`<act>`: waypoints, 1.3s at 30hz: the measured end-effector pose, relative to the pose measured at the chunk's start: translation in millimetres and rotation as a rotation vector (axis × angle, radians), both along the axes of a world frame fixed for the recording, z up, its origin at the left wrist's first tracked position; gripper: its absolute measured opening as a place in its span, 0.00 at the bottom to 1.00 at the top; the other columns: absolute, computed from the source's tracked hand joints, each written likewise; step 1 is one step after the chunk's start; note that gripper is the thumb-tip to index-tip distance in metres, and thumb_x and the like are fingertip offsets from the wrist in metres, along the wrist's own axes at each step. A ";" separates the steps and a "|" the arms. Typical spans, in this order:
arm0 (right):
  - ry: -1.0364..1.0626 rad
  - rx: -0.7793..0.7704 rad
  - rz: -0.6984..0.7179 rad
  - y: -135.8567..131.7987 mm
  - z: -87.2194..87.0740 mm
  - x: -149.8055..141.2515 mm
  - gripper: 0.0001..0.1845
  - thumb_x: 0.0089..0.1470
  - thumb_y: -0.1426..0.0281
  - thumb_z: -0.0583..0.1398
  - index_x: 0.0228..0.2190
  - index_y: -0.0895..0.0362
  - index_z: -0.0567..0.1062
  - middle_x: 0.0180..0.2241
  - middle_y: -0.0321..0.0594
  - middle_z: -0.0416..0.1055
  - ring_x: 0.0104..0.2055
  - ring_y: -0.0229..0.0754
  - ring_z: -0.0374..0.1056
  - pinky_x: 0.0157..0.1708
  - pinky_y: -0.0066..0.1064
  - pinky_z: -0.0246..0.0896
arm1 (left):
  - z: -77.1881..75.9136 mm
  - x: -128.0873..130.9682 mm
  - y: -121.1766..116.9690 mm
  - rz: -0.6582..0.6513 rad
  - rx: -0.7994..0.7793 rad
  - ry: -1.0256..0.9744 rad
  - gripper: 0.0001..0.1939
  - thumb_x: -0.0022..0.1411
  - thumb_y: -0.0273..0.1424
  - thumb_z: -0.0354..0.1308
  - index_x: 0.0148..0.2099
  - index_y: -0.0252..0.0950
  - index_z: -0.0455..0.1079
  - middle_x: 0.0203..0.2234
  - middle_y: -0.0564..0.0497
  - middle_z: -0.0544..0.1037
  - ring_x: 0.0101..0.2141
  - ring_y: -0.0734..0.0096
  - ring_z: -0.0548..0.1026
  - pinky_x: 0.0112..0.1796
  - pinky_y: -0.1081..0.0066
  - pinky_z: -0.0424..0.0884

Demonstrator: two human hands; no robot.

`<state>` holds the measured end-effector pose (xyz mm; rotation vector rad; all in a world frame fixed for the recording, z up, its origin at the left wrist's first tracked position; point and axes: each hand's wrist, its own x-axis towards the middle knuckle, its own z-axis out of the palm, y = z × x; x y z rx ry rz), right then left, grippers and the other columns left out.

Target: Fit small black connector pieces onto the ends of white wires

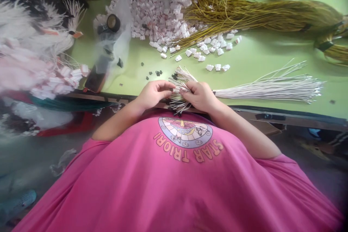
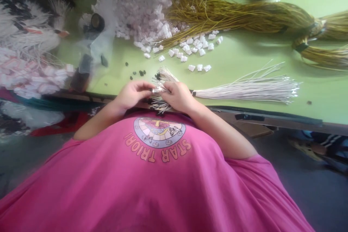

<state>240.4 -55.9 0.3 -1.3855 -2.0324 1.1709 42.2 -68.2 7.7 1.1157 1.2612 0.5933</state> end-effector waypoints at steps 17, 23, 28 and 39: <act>-0.062 0.044 0.005 0.9 -5.2 -1.7 0.15 0.53 0.64 0.53 0.19 0.56 0.59 0.18 0.33 0.57 0.22 0.33 0.51 0.25 0.30 0.45 | -5.1 5.5 -6.2 0.071 0.065 0.024 0.10 0.54 0.31 0.63 0.39 0.35 0.74 0.31 0.50 0.78 0.31 0.71 0.76 0.28 0.72 0.77; -0.083 0.026 0.017 1.1 -4.2 -2.2 0.14 0.54 0.64 0.53 0.20 0.56 0.59 0.18 0.34 0.58 0.23 0.34 0.51 0.25 0.31 0.45 | -5.9 4.1 -5.3 0.025 0.301 0.146 0.08 0.53 0.31 0.63 0.38 0.35 0.76 0.33 0.49 0.78 0.36 0.70 0.76 0.40 0.69 0.76; -0.079 0.028 0.047 1.3 -4.3 -0.6 0.14 0.54 0.65 0.54 0.20 0.56 0.59 0.18 0.34 0.58 0.23 0.34 0.52 0.25 0.31 0.44 | -10.7 5.2 -5.9 0.006 0.348 0.209 0.09 0.54 0.32 0.63 0.38 0.35 0.77 0.33 0.49 0.78 0.34 0.72 0.76 0.39 0.68 0.76; -0.044 -0.019 0.042 2.8 -1.5 0.4 0.16 0.54 0.62 0.53 0.19 0.56 0.60 0.18 0.32 0.56 0.23 0.33 0.52 0.26 0.30 0.46 | -12.1 11.0 -5.8 0.026 0.284 0.058 0.08 0.54 0.29 0.62 0.38 0.34 0.77 0.33 0.50 0.80 0.35 0.71 0.77 0.42 0.67 0.75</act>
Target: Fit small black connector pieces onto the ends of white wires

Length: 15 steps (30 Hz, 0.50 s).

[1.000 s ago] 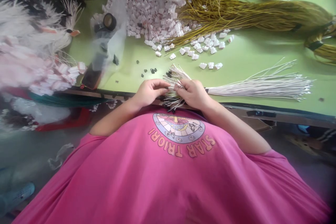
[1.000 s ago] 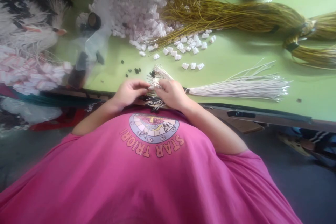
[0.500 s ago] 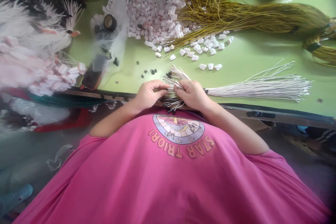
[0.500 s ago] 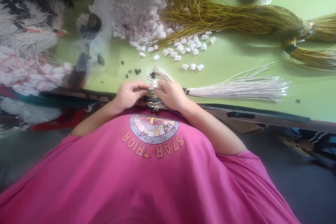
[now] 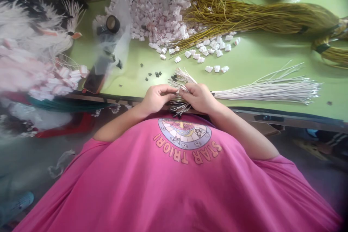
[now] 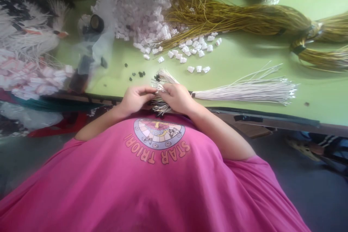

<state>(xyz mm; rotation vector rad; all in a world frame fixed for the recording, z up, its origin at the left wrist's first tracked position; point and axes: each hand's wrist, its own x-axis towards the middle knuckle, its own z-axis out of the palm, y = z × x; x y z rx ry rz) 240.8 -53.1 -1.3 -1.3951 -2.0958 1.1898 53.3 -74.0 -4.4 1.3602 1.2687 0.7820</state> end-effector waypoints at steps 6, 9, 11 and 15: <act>-0.010 -0.001 0.024 -0.2 0.0 -0.5 0.13 0.53 0.66 0.54 0.20 0.57 0.61 0.19 0.32 0.57 0.24 0.33 0.52 0.26 0.30 0.44 | -5.8 2.8 0.0 -0.041 0.163 0.094 0.07 0.55 0.29 0.61 0.37 0.35 0.77 0.32 0.50 0.79 0.33 0.71 0.76 0.38 0.70 0.74; 0.015 0.013 0.025 -0.8 -1.8 0.6 0.15 0.53 0.66 0.55 0.19 0.56 0.60 0.18 0.32 0.55 0.23 0.32 0.50 0.26 0.30 0.45 | -3.5 -1.9 -0.2 -0.101 0.282 0.197 0.07 0.57 0.31 0.60 0.38 0.35 0.77 0.31 0.48 0.79 0.32 0.71 0.76 0.37 0.69 0.73; 0.067 0.043 0.001 -1.2 -3.0 1.6 0.17 0.53 0.65 0.56 0.17 0.56 0.58 0.18 0.31 0.53 0.23 0.32 0.49 0.26 0.30 0.45 | 0.1 -8.0 -1.3 -0.213 0.401 0.288 0.07 0.59 0.32 0.59 0.37 0.35 0.76 0.31 0.47 0.79 0.33 0.69 0.75 0.40 0.65 0.72; 0.167 0.095 -0.012 -0.9 -1.4 3.5 0.17 0.52 0.65 0.57 0.16 0.57 0.61 0.20 0.33 0.56 0.25 0.33 0.52 0.28 0.30 0.49 | 4.5 -22.0 -7.4 -0.546 0.558 0.314 0.07 0.60 0.31 0.58 0.37 0.36 0.76 0.32 0.46 0.79 0.36 0.66 0.75 0.43 0.62 0.71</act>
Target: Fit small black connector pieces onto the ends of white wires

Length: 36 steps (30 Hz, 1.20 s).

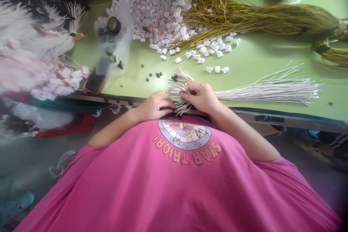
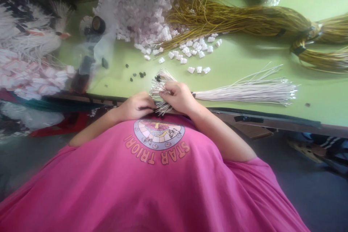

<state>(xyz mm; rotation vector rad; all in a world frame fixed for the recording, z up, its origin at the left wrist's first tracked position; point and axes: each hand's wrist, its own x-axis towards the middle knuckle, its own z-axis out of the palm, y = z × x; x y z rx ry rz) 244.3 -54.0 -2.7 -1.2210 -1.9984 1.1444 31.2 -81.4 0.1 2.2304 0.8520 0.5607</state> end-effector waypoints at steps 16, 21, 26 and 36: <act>-0.030 -0.187 0.020 -0.1 6.5 -1.3 0.08 0.49 0.68 0.58 0.23 0.59 0.72 0.20 0.34 0.66 0.24 0.32 0.55 0.29 0.30 0.51 | -12.7 -53.0 54.0 0.721 0.029 0.463 0.04 0.57 0.31 0.59 0.31 0.37 0.68 0.31 0.47 0.73 0.32 0.65 0.70 0.37 0.63 0.68; -0.062 -0.147 -0.005 -0.5 6.0 -1.4 0.09 0.48 0.68 0.57 0.20 0.58 0.66 0.17 0.31 0.59 0.23 0.32 0.52 0.26 0.30 0.49 | 2.5 -43.3 42.0 0.645 -0.227 0.244 0.05 0.57 0.30 0.57 0.38 0.38 0.70 0.30 0.50 0.75 0.31 0.71 0.72 0.37 0.66 0.69; -0.107 -0.115 -0.010 -0.6 6.0 -3.6 0.14 0.49 0.67 0.56 0.17 0.56 0.60 0.16 0.30 0.52 0.22 0.32 0.49 0.25 0.29 0.46 | 5.3 -14.2 26.5 0.513 -0.518 -0.132 0.09 0.59 0.34 0.57 0.39 0.36 0.74 0.22 0.53 0.73 0.24 0.75 0.71 0.30 0.71 0.70; -0.139 -0.113 -0.006 -0.2 6.5 -3.4 0.16 0.51 0.65 0.56 0.17 0.56 0.59 0.17 0.31 0.54 0.22 0.32 0.50 0.25 0.29 0.45 | 1.7 15.9 17.5 0.552 -0.712 -0.333 0.06 0.54 0.28 0.63 0.37 0.36 0.75 0.27 0.51 0.78 0.26 0.74 0.74 0.28 0.71 0.75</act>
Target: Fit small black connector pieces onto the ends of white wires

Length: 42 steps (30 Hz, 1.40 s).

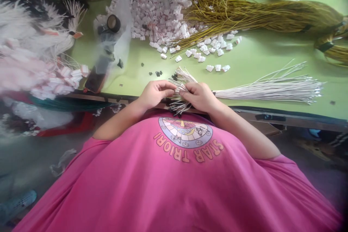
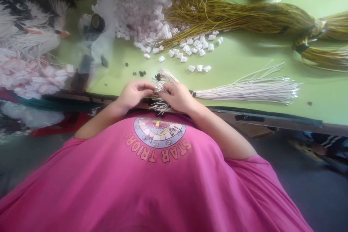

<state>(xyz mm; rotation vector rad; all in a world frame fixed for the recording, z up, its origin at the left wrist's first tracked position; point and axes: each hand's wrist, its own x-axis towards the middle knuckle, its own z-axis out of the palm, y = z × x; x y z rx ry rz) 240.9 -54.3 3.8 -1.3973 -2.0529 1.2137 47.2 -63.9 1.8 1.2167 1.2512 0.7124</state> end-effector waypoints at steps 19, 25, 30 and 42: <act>-0.009 0.022 -0.006 0.8 -3.8 -0.9 0.17 0.52 0.65 0.55 0.17 0.56 0.56 0.17 0.31 0.54 0.22 0.32 0.50 0.25 0.29 0.44 | -6.2 4.9 -6.8 0.079 0.044 -0.003 0.09 0.49 0.29 0.65 0.35 0.34 0.74 0.27 0.52 0.79 0.26 0.74 0.75 0.29 0.72 0.75; -0.035 0.012 -0.005 0.8 -3.1 -1.8 0.16 0.51 0.65 0.55 0.18 0.56 0.57 0.17 0.31 0.54 0.22 0.32 0.50 0.25 0.29 0.44 | -5.6 4.8 -8.6 0.082 0.034 -0.011 0.09 0.49 0.30 0.65 0.35 0.33 0.73 0.26 0.52 0.78 0.26 0.74 0.75 0.30 0.71 0.75; -0.044 0.002 0.001 0.9 -1.4 -2.0 0.15 0.51 0.66 0.55 0.18 0.56 0.57 0.17 0.32 0.54 0.22 0.33 0.51 0.25 0.30 0.45 | -6.8 3.9 -8.4 0.060 0.131 0.037 0.08 0.51 0.30 0.65 0.34 0.34 0.73 0.29 0.51 0.79 0.30 0.73 0.76 0.35 0.70 0.76; -0.020 -0.010 -0.003 0.9 -3.4 -1.1 0.14 0.52 0.65 0.55 0.19 0.56 0.60 0.17 0.31 0.55 0.22 0.33 0.52 0.25 0.30 0.45 | -10.6 3.7 -10.4 0.057 0.143 0.069 0.08 0.52 0.32 0.64 0.36 0.35 0.73 0.29 0.51 0.79 0.30 0.71 0.77 0.37 0.67 0.77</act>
